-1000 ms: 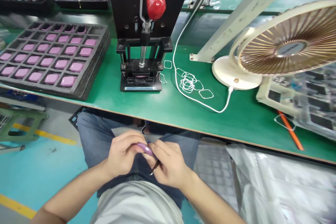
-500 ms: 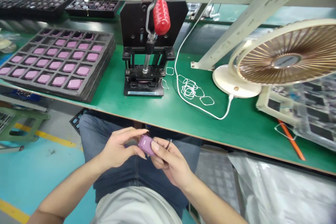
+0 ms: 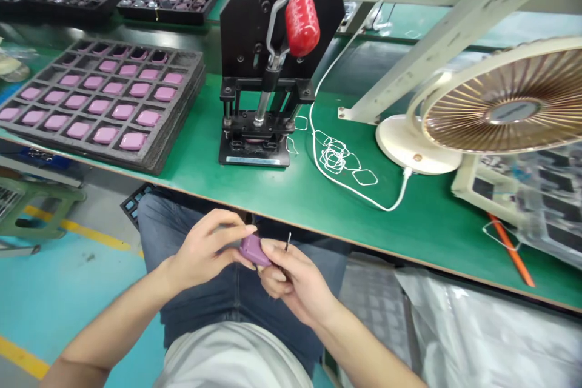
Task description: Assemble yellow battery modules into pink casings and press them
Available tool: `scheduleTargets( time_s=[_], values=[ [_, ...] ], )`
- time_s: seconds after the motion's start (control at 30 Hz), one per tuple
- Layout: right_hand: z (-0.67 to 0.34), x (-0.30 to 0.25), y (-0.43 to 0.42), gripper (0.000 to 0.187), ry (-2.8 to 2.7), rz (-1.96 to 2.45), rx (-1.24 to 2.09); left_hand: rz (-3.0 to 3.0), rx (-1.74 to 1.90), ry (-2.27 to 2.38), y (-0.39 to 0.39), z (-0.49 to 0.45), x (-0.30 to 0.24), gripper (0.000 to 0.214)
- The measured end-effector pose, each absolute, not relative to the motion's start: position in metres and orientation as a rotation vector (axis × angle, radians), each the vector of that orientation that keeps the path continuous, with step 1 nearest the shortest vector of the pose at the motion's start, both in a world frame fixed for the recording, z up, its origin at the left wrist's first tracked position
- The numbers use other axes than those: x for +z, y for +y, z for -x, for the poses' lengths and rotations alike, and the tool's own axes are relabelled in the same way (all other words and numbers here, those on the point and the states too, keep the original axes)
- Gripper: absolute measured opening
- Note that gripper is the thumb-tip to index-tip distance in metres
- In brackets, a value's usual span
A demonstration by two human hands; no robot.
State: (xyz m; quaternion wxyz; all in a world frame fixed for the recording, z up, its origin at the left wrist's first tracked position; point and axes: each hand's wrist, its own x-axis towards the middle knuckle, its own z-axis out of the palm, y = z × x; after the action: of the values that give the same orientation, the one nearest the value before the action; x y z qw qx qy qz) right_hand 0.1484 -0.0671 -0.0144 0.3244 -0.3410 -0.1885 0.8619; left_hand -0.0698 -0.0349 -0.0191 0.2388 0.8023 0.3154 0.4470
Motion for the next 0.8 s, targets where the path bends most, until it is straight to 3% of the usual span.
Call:
scheduleTargets(
  time_s=[0.23,0.5,0.8],
  values=[
    [-0.145,-0.018,-0.069,0.055,-0.475,0.948,2.313,-2.224,1.274,0.704,-0.032,0.069,-0.018,0.034],
    [-0.144,-0.016,-0.072,0.05,-0.519,0.917,2.327,-2.195,1.366,0.707,-0.036,0.068,-0.022,0.037],
    [-0.158,-0.003,-0.064,0.05,-1.248,0.951,1.887,-2.293,1.427,0.743,-0.042,0.072,-0.023,0.027]
  ],
)
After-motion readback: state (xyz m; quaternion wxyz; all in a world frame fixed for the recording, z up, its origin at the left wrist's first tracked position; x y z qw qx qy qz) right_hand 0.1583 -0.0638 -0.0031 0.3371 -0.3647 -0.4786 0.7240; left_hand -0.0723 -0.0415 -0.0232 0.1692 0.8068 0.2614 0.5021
